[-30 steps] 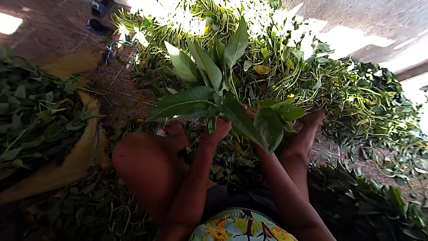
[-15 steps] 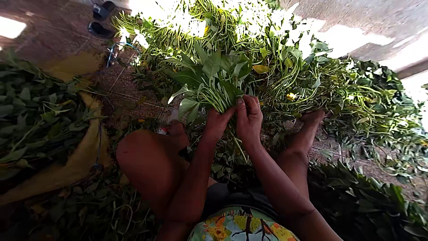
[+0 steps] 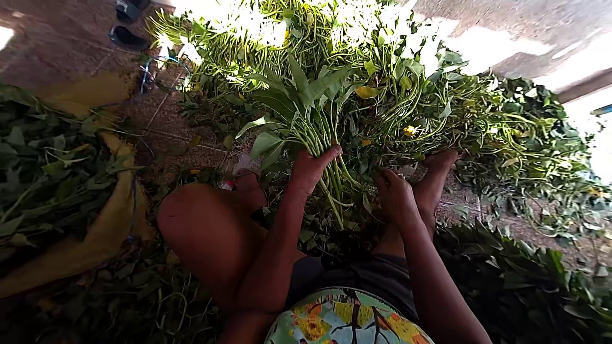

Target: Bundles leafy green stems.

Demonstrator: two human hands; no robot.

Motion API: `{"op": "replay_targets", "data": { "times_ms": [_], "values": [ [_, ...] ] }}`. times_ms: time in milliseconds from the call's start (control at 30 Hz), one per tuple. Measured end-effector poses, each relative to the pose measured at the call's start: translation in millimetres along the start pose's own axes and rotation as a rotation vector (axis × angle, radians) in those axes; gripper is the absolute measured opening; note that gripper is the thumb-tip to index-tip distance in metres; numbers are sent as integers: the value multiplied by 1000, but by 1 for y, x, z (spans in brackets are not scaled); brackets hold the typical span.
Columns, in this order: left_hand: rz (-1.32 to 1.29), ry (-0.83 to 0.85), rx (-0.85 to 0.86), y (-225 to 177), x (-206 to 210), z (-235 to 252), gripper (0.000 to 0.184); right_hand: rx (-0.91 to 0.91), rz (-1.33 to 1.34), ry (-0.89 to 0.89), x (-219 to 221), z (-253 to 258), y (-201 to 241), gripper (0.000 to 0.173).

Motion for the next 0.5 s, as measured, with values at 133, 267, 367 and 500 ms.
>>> {"op": "replay_targets", "data": {
  "times_ms": [133, 267, 367, 500],
  "values": [
    [40, 10, -12, 5, 2, 1, 15, -421, 202, -378, -30, 0, 68, 24],
    [68, 35, -19, 6, 5, -1, 15, -738, 228, -558, -59, 30, 107, 31],
    [83, 38, -14, 7, 5, -1, 16, -769, 454, -387, -66, 61, 109, 30],
    [75, 33, -21, 6, 4, 1, 12, -657, 676, -227, -59, 67, 101, 21]
  ]
}}
Point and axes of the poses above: each hand's wrist, its own z-axis towards the middle knuckle, its own x-axis out of the palm, y = z × x, the point moved 7 cm from there along z, towards the middle knuckle, and after that the axes turned 2 degrees about -z, right-handed, at the moved point
